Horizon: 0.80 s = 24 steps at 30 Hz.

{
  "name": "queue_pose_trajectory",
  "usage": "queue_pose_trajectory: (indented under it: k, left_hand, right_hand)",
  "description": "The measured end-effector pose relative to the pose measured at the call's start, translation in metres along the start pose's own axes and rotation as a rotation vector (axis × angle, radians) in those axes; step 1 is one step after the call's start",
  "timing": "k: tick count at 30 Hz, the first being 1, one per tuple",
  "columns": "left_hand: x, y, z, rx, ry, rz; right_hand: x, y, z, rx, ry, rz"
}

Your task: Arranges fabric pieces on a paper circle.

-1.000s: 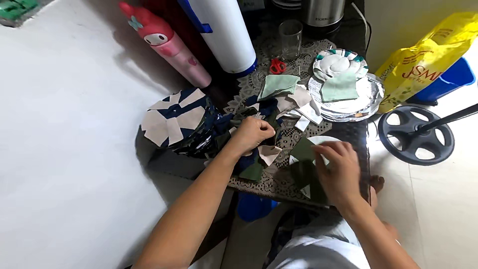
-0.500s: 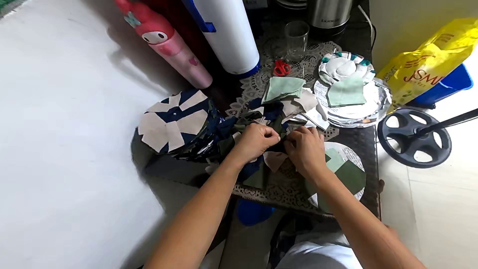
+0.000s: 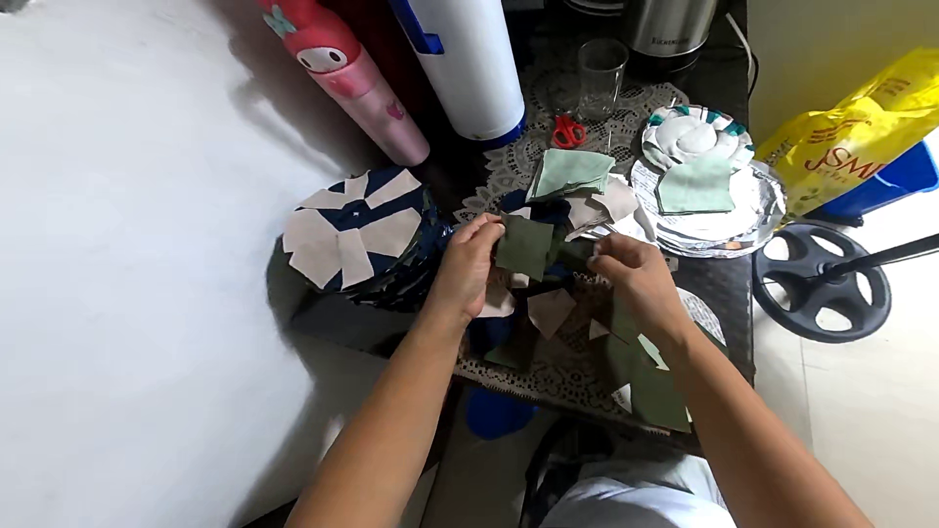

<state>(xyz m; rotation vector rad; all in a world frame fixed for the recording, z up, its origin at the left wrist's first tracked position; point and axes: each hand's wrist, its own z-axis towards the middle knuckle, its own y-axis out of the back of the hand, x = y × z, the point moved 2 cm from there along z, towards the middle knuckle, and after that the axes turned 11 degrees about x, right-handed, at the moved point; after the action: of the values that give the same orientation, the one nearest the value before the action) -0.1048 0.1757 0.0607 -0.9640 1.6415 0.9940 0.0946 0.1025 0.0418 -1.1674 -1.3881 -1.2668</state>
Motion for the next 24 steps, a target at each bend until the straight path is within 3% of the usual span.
queue_pose_trajectory:
  k: [3,5,8,11,13,17,21,24]
  left_hand:
    - [-0.005,0.016,-0.008,-0.141,-0.161,0.597]
    - [-0.008,0.015,-0.02,-0.154,-0.261,0.754]
    - [-0.004,-0.005,-0.039,0.119,-0.292,0.485]
    - [0.0,-0.039,-0.054,0.494,-0.071,0.053]
    - [0.004,-0.059,-0.058,0.588,0.025,-0.233]
    - [0.012,-0.083,-0.062,0.569,0.01,-0.435]
    - [0.021,-0.098,-0.07,0.43,-0.173,-0.241]
    - [0.03,-0.102,-0.087,0.299,-0.303,-0.061]
  right_hand:
    - [0.002,0.007,-0.004,0.079,0.037,0.243]
    - [0.005,0.01,-0.012,0.141,0.052,0.338]
    - [0.009,0.016,-0.032,0.225,0.085,0.357]
    - [0.01,0.023,-0.054,0.28,0.125,0.29]
    - [0.007,0.027,-0.068,0.292,0.124,0.24]
    - [0.001,0.03,-0.094,0.181,0.073,0.182]
    - [0.001,0.024,-0.113,-0.021,0.043,0.057]
    - [0.002,0.012,-0.122,-0.13,0.094,-0.247]
